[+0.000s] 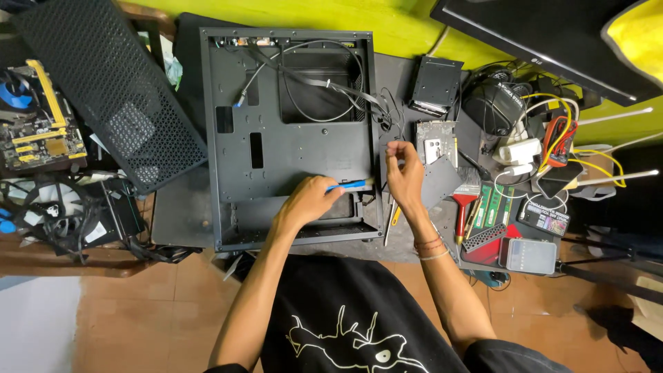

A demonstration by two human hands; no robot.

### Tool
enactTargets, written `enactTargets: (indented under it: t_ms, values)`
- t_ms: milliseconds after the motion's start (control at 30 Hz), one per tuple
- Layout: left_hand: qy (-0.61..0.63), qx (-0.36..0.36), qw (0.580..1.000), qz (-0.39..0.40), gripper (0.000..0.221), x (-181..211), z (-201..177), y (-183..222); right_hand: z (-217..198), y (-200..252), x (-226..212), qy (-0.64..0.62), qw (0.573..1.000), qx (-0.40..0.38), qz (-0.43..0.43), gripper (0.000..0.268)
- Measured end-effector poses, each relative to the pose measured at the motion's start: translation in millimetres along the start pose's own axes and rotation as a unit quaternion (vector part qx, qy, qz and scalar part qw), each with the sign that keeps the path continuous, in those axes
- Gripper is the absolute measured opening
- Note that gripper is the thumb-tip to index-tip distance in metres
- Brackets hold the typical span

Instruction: Cleaning the interior of a computer case using a small brush and repositioning the chassis.

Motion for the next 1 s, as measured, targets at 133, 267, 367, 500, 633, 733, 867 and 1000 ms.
enactTargets:
  t_ms: [133, 267, 367, 500, 633, 733, 867, 1000]
  values:
    - [-0.053, 0.042, 0.997, 0.024, 0.028, 10, -2, -10, 15, -20, -1, -0.004, 0.999, -0.037, 0.029, 0.018]
    - [-0.080, 0.101, 0.992, 0.000, 0.031, 24, -2, -16, 26, -38, -11, -0.018, 0.998, -0.049, 0.046, 0.025]
    - [-0.093, 0.123, 0.988, 0.001, 0.034, 25, -3, -29, 26, -49, -30, -0.021, 0.997, -0.049, 0.049, 0.031]
    - [-0.097, 0.140, 0.985, 0.005, 0.035, 32, -9, -50, 36, -72, -33, 0.002, 0.999, -0.039, 0.025, 0.037]
    - [-0.101, 0.138, 0.985, 0.016, 0.036, 39, -15, -74, 45, -92, -33, 0.002, 0.999, -0.030, 0.034, 0.037]
    - [-0.117, 0.139, 0.983, 0.019, 0.036, 45, -24, -89, 51, -107, -32, -0.014, 0.999, -0.020, 0.034, 0.036]
    - [-0.108, 0.166, 0.980, 0.000, 0.038, 61, -40, -105, 62, -118, -30, -0.045, 0.996, -0.007, 0.078, 0.034]
    - [-0.108, 0.175, 0.978, -0.023, 0.037, 71, -49, -132, 63, -119, -38, -0.050, 0.996, 0.017, 0.078, 0.038]
Point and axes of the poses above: each hand's wrist, its own y-axis away from the middle knuckle, its own z-axis out of the palm, x = y × z, the point moved 3 cm from there along -y, towards the middle knuckle, and after that the axes turned 13 degrees about y, right-handed, at the moved point
